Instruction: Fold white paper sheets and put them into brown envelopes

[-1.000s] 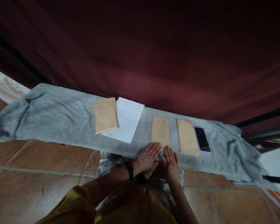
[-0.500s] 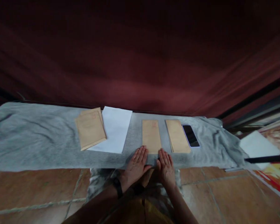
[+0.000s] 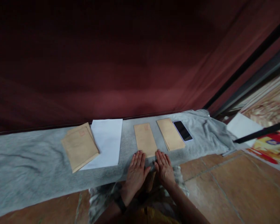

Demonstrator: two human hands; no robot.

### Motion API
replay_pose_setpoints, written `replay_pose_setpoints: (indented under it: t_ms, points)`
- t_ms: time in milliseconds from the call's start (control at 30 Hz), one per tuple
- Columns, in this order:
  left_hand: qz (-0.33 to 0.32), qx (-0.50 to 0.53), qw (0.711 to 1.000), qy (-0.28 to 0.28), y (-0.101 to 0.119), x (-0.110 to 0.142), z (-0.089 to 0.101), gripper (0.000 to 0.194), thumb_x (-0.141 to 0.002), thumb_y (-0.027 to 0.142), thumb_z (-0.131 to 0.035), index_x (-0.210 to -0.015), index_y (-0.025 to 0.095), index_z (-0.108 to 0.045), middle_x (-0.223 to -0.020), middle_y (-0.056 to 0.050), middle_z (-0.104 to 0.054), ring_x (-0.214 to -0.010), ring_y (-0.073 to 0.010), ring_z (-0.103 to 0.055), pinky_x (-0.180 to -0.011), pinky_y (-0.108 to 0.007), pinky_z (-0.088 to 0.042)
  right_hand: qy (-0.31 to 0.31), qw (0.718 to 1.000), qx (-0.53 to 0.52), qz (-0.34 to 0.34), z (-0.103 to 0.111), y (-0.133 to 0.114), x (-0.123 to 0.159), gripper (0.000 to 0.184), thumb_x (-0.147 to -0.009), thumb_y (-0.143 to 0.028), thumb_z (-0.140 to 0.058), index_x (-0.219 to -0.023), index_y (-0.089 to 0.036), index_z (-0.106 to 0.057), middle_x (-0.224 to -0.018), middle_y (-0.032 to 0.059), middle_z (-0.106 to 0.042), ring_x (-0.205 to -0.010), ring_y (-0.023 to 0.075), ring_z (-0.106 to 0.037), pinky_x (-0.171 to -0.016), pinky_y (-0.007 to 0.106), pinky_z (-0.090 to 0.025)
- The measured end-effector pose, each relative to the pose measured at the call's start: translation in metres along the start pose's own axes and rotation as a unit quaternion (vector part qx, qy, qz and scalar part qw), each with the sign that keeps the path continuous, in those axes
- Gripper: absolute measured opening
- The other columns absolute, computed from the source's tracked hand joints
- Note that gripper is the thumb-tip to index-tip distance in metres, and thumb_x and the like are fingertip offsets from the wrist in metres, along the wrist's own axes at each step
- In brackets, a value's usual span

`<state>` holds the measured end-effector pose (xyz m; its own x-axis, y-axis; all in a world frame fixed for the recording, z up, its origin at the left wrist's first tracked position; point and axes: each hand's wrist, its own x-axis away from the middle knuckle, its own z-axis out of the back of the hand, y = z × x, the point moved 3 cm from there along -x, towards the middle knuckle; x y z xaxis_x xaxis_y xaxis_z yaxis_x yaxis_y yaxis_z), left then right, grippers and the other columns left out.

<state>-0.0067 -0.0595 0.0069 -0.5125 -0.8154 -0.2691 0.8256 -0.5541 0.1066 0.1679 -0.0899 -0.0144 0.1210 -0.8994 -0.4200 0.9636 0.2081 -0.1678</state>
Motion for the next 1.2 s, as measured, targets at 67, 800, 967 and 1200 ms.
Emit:
replay_pose_setpoints:
  t_ms: [67,800,967,1200]
  points:
    - [-0.025,0.015,1.000,-0.008,0.007,-0.011,0.000,0.062,-0.102,0.048,-0.041,-0.152,0.011,-0.037,-0.157,-0.015,-0.042,-0.148,-0.0269,-0.036,-0.119,-0.047,-0.037,0.000,1.000,0.005,-0.004,-0.002,0.000,0.001,0.060,-0.104,-0.026,-0.040,-0.160,-0.016,-0.020,-0.156,0.0122,-0.045,-0.146,0.0246,-0.038,-0.119,0.047,-0.032]
    - [-0.013,0.046,0.999,-0.018,-0.008,-0.134,-0.044,0.059,-0.103,0.045,-0.032,-0.152,0.013,-0.040,-0.157,-0.012,-0.043,-0.150,-0.0238,-0.033,-0.125,-0.047,-0.021,-0.009,1.000,-0.005,-0.022,0.000,-0.003,-0.004,0.053,-0.103,-0.025,-0.042,-0.155,-0.016,-0.037,-0.149,0.0121,-0.054,-0.141,0.0243,-0.046,-0.119,0.046,-0.033]
    - [0.004,0.044,0.999,-0.029,-0.019,-0.154,-0.050,0.062,-0.102,0.046,-0.031,-0.155,0.013,-0.035,-0.159,-0.013,-0.039,-0.152,-0.0255,-0.028,-0.125,-0.050,-0.020,-0.018,0.999,-0.001,-0.027,-0.001,-0.002,-0.004,0.055,-0.103,-0.028,-0.043,-0.157,-0.018,-0.034,-0.149,0.0111,-0.054,-0.140,0.0249,-0.047,-0.118,0.046,-0.033]
    - [0.026,0.029,0.997,-0.072,-0.033,-0.185,-0.056,0.062,-0.103,0.046,-0.032,-0.153,0.012,-0.037,-0.161,-0.014,-0.035,-0.153,-0.0261,-0.024,-0.125,-0.049,-0.016,-0.018,0.999,0.002,-0.028,-0.002,-0.003,-0.003,0.056,-0.104,-0.027,-0.041,-0.158,-0.018,-0.031,-0.151,0.0112,-0.052,-0.138,0.0258,-0.049,-0.118,0.046,-0.033]
